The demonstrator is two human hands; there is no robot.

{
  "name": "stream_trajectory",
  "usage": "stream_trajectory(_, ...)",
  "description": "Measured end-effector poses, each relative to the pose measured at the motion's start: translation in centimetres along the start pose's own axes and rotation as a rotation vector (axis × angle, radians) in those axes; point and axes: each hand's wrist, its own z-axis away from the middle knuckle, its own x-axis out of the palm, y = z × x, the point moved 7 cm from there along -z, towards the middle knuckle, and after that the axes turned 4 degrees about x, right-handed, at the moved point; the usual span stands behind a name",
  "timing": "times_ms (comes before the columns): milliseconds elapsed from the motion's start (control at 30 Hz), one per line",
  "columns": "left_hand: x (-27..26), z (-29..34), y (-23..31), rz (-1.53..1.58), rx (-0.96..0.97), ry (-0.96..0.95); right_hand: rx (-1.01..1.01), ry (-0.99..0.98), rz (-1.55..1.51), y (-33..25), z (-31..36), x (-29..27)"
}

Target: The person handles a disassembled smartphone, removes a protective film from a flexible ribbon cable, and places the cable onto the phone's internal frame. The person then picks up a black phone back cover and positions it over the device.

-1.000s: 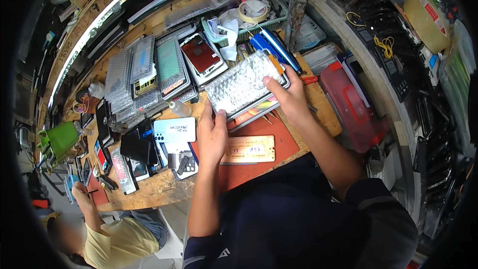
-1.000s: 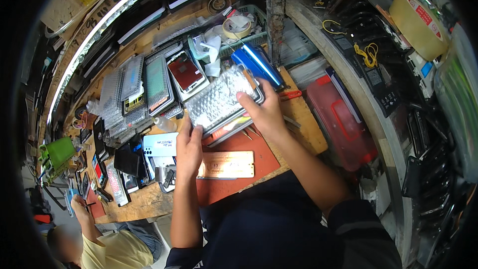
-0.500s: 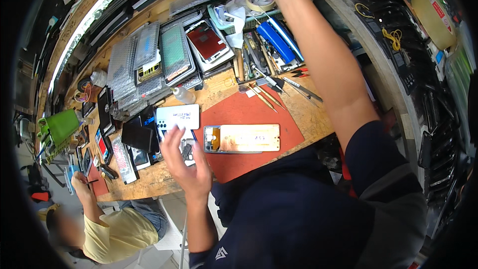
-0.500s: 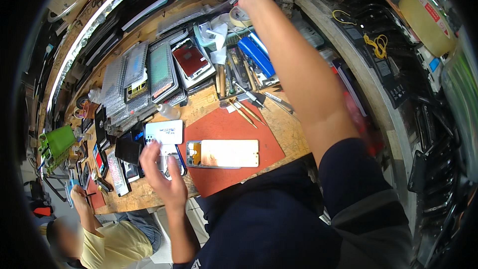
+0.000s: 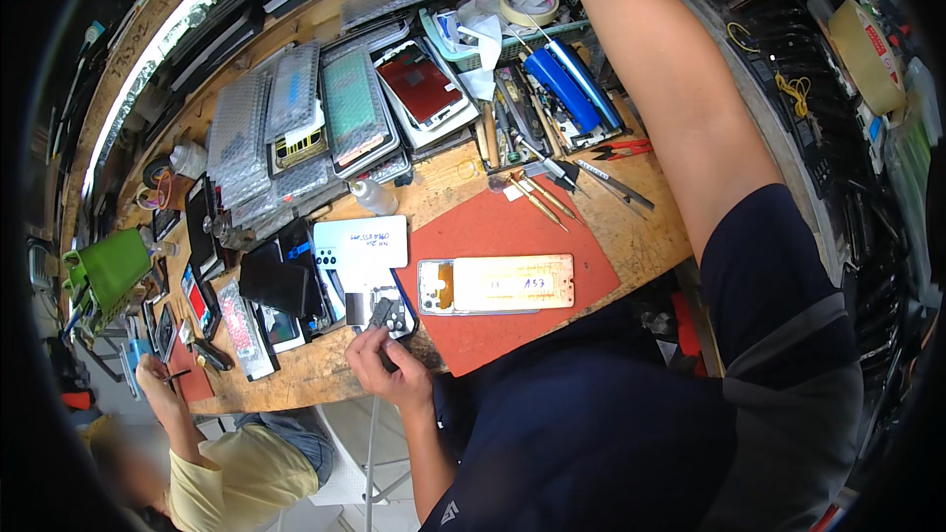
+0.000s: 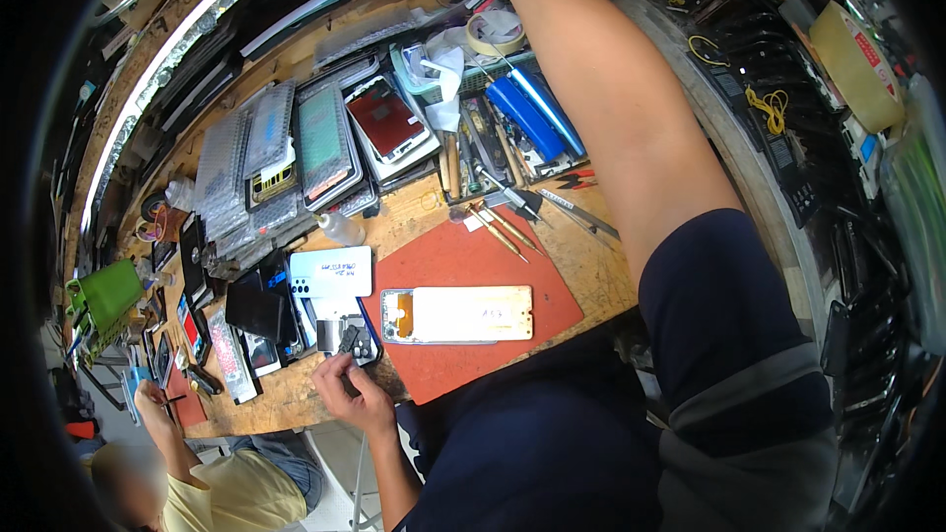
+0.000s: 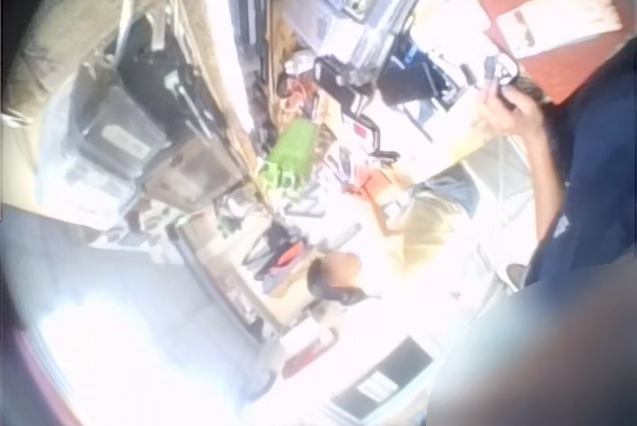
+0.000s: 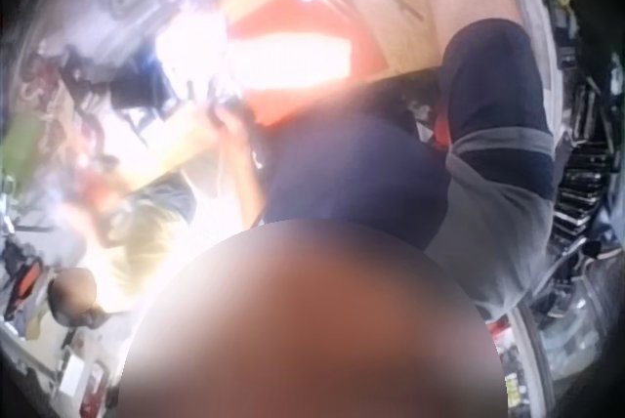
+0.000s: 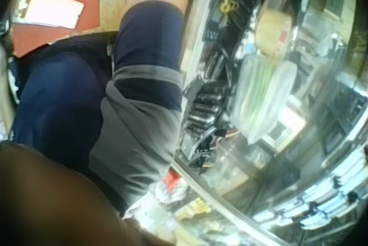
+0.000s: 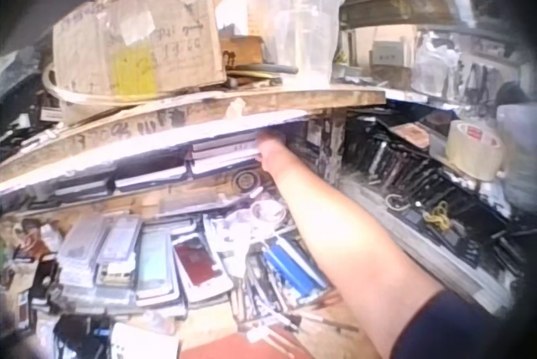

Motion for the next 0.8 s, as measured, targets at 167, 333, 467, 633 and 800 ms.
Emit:
stream_trajectory(167,0.2,-0.1,0.5,0.003,0.038,-0.032,-0.087,0.078,0.109,-1.0,2.1,-0.8)
stream_trajectory(333,0.2,-0.2,0.8,0.019,0.015,-0.021,-0.17,0.047,0.281,1.4,4.4,-0.7)
stream_trajectory(467,0.3,-0.5,1.2,0.03,0.049,-0.049,-0.015,-0.083,0.055,5.0,3.2,1.7)
stream_trajectory(633,0.1,-0.4,1.0,0.047,0.034,-0.039,-0.112,0.02,0.177,3.2,3.3,2.1)
stream_trajectory(800,0.0,-0.1,0.9,0.04,0.033,-0.006,-0.583,-0.015,0.748,1.7,10.6,4.1)
